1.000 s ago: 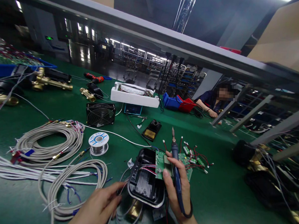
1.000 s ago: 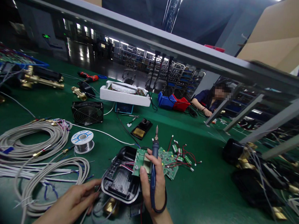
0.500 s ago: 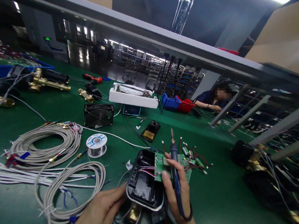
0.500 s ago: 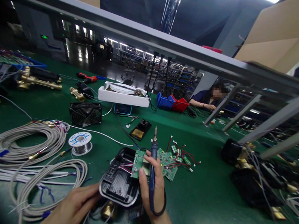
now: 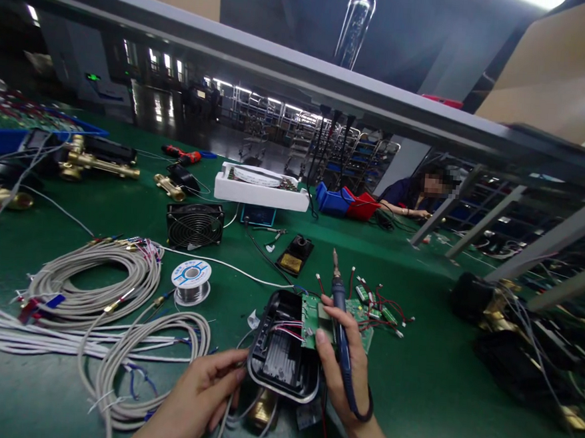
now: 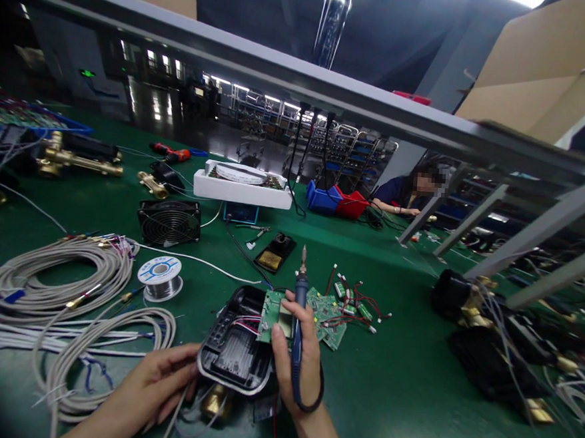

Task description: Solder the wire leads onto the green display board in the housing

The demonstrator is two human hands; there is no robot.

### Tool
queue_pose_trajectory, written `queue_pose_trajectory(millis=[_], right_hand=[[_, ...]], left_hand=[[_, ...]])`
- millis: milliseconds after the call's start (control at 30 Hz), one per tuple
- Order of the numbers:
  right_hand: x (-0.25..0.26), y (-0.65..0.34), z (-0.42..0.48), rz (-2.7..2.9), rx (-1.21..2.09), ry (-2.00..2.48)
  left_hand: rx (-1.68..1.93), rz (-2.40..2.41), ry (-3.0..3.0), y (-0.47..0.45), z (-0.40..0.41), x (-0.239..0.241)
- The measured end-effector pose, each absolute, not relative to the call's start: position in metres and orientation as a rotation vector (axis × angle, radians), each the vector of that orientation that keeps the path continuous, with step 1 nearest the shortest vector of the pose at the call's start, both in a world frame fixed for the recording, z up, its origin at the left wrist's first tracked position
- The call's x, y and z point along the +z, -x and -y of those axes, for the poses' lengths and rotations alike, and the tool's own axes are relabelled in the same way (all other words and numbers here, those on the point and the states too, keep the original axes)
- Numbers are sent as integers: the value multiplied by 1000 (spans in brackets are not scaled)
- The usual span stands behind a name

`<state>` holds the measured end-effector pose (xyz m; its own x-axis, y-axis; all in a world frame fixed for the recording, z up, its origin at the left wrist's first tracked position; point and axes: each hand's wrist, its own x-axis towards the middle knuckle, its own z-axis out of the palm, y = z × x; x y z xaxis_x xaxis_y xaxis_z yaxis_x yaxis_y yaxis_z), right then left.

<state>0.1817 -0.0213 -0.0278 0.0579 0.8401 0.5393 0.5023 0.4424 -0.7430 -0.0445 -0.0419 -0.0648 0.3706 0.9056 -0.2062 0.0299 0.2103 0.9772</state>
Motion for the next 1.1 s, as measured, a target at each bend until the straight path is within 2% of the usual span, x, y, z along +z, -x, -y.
queue_pose_trajectory(millis=[400,867,1000,1100], right_hand=[[-29,-183,22,1585,371,1196],[-28,-182,21,1588,396,1175],[-28,-182,21,1587,390,1195],[-27,-181,22,1578,398,1184]], left_hand=[[761,-1011,-1216,34,33,-78],[819,-1154,-1244,30,30,-68],[776,-1168,-1253,35,24,-52],[884,-1279,-1387,44,19,-25]])
